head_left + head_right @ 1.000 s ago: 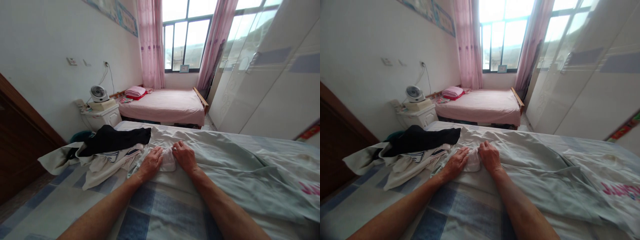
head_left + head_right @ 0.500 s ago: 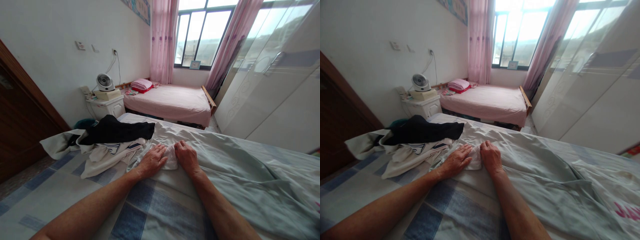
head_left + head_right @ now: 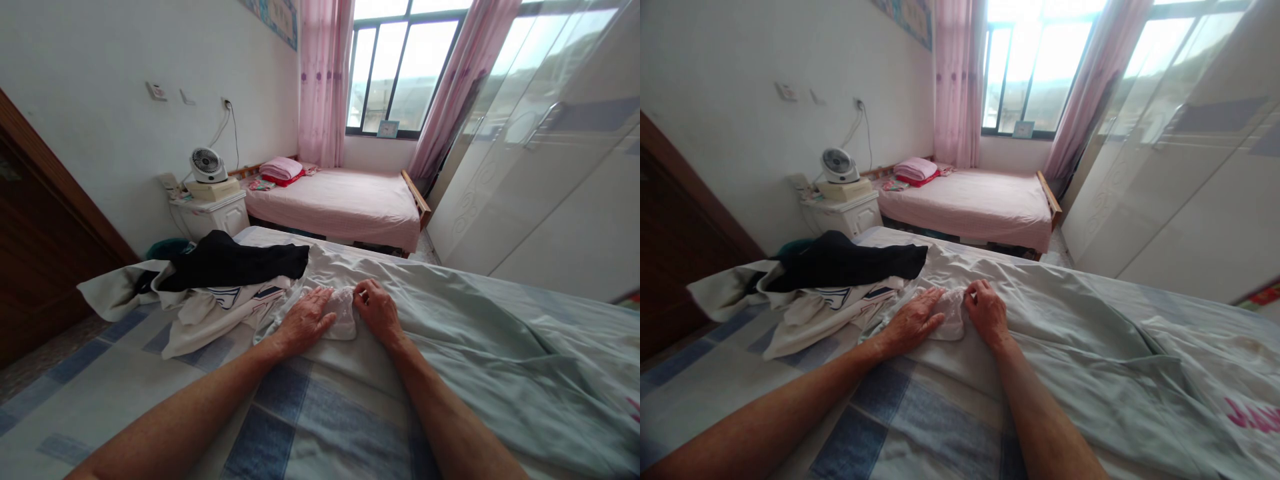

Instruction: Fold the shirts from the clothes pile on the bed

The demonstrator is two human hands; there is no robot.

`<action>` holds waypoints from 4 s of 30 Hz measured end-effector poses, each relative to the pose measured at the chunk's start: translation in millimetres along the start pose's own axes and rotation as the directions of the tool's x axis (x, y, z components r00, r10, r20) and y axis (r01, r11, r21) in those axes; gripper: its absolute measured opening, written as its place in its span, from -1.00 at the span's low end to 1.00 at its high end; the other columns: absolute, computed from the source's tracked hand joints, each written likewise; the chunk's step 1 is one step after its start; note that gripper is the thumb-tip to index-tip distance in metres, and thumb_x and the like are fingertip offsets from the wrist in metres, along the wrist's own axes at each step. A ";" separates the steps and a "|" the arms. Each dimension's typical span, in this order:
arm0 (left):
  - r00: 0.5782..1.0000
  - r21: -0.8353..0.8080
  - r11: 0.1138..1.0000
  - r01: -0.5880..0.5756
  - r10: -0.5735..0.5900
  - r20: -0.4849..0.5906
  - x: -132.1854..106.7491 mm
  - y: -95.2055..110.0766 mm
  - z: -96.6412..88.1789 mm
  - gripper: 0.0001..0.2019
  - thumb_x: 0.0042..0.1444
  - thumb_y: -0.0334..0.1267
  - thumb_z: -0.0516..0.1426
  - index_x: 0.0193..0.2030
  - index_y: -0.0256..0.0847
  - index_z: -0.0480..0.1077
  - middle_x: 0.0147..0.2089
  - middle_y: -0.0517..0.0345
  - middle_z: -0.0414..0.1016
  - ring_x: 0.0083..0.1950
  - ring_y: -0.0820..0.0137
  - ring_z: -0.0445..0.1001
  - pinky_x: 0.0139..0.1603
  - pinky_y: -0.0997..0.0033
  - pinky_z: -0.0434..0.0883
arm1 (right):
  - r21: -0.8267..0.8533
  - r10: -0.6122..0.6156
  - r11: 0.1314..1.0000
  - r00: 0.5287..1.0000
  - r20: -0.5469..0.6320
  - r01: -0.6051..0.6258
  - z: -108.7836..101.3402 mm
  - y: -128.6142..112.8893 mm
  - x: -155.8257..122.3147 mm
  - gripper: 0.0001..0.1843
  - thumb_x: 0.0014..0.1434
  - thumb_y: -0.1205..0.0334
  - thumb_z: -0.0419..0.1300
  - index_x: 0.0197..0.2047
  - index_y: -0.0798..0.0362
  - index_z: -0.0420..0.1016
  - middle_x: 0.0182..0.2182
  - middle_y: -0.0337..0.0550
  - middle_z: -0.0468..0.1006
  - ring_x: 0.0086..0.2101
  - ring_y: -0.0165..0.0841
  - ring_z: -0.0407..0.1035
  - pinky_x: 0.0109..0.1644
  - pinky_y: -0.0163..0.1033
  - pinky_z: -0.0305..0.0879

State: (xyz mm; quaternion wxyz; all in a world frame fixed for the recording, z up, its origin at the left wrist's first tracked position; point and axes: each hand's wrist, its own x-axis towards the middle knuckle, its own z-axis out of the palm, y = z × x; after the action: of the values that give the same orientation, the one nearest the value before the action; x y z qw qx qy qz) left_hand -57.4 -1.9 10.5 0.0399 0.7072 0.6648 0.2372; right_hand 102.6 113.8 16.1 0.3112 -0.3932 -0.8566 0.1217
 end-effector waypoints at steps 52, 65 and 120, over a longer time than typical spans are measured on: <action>0.994 0.162 0.983 -0.083 0.093 -0.056 -5.0 -3.7 -5.9 -0.48 0.17 -0.04 0.04 0.19 -0.32 0.27 0.29 -0.19 0.21 0.33 0.08 0.11 0.29 0.02 0.13 | -0.154 -0.253 0.950 0.959 0.126 0.271 -15.2 -33.5 -4.9 -0.54 0.24 0.20 -0.02 0.20 0.02 0.26 0.22 -0.07 0.26 0.23 -0.23 0.03 0.25 -0.07 -0.11; 0.994 0.296 0.952 -0.075 0.094 -0.050 30.9 -16.7 -28.2 -0.59 0.23 -0.07 -0.05 0.09 -0.21 0.36 0.23 -0.07 0.30 0.26 0.20 0.25 0.23 0.16 0.25 | -0.197 0.068 0.978 0.997 -0.044 -0.076 -84.5 59.2 1.7 -0.52 0.25 0.14 -0.02 0.20 0.11 0.28 0.17 0.03 0.33 0.11 -0.26 0.25 0.16 -0.15 0.13; 0.854 -0.089 0.856 0.510 -0.516 -0.071 194.7 -93.7 -19.4 -0.74 -0.15 -0.40 0.14 -0.28 -0.21 0.55 -0.33 0.13 0.60 -0.23 0.35 0.53 -0.26 0.55 0.38 | -0.294 0.412 0.868 0.911 -0.025 -0.401 -135.8 212.7 46.9 -0.69 0.09 0.16 0.04 -0.16 0.07 0.48 -0.27 -0.02 0.58 -0.27 -0.25 0.45 -0.29 -0.31 0.19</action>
State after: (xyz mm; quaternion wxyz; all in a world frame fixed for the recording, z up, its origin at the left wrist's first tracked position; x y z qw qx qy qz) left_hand -150.6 190.4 47.9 0.0944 0.4909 0.8220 0.2727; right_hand 291.9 284.6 45.7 0.2003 -0.6038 -0.7689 0.0641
